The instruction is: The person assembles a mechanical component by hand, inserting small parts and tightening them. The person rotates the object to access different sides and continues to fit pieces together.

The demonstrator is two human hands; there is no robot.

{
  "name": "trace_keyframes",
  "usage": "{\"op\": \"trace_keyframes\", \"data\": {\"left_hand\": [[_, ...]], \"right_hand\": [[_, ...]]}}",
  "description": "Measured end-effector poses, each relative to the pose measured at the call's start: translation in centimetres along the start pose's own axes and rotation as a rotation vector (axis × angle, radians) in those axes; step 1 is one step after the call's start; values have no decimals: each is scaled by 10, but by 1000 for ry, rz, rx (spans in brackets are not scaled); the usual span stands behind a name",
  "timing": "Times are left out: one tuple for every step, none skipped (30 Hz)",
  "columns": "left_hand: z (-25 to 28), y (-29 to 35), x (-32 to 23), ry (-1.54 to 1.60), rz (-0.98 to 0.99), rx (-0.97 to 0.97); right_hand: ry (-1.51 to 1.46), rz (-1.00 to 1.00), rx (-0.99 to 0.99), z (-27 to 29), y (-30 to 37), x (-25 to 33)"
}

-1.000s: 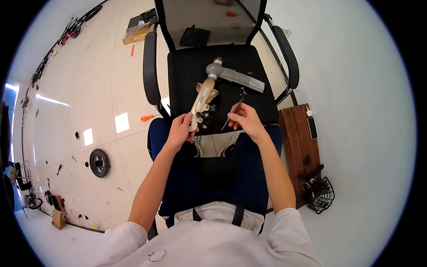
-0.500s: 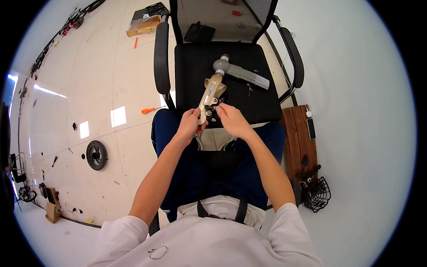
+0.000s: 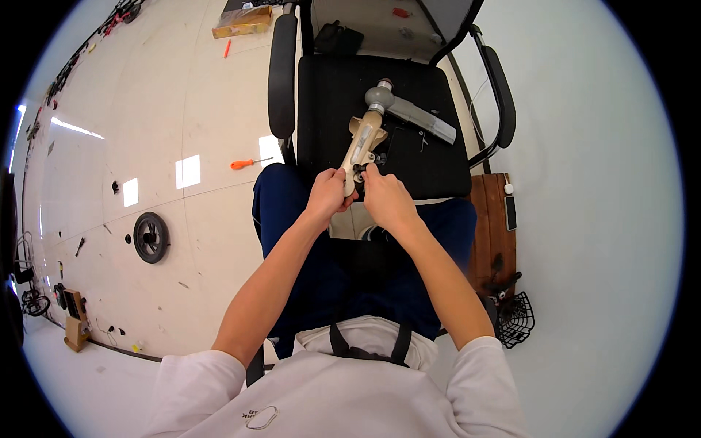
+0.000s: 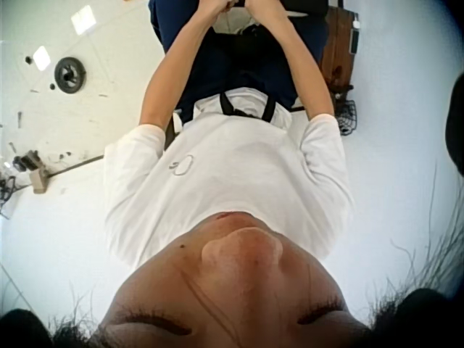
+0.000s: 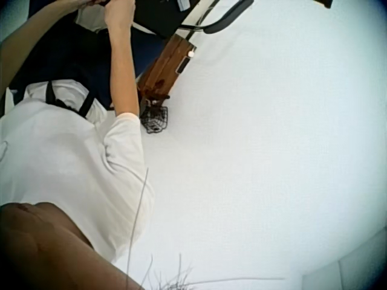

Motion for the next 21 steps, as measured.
{"op": "trace_keyframes", "data": {"left_hand": [[0,-1,1,-18,-2,-16],[0,-1,0,-40,-6,-37],[0,-1,0,-62,-9,-57],[1,-1,0,-73,1,-67],[1,-1,-1,-86,9,-73],[2,0,-1,-98,16,-79],[2,0,0,-86,11,-57],[4,-1,0,-72,5,-39],[4,-1,0,-58,-2,-21],[5,-1,0,-44,-5,-15],[4,1,-3,-30,-9,-7],[4,1,-5,-16,-12,1],[4,1,-5,-9,-14,7],[4,1,-3,3,-12,8],[5,1,-2,16,-9,10],[5,0,0,12,-7,9],[5,-3,2,1,-8,7],[5,-3,2,-12,-6,10],[6,-3,1,-13,-13,3],[5,-2,0,-14,-16,1],[5,-2,-1,-16,-20,0]], "right_hand": [[37,13,12,-1,1,2],[70,30,23,-1,2,7],[102,47,34,-1,3,9],[108,70,78,-5,3,7],[115,90,119,-10,3,5],[122,111,160,-13,3,3],[43,107,132,-11,2,0],[-37,108,105,-7,0,-1],[-116,108,77,-3,-4,-4],[-179,106,81,1,-8,-6],[-240,101,84,5,-14,-10],[-301,97,88,10,-17,-14],[-617,33,96,14,-18,-19],[-930,-35,112,19,-19,-22],[-1242,-109,126,22,-18,-24],[-1552,-189,138,25,-18,-24],[-1704,-150,-78,28,-17,-8],[-1812,-85,-149,32,-20,-6],[-1848,-31,-207,35,-26,-4],[-1882,20,-272,37,-31,-4],[-1887,56,-277,33,-36,-4]]}}
Point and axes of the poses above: each hand's wrist, its own y-axis away from the middle knuckle, its own z-axis out of the back of the hand, x = y × z, the point moved 3 cm from there along -y, towards the middle knuckle, and after that the axes turned 5 degrees about -y, right-handed, at the moved point
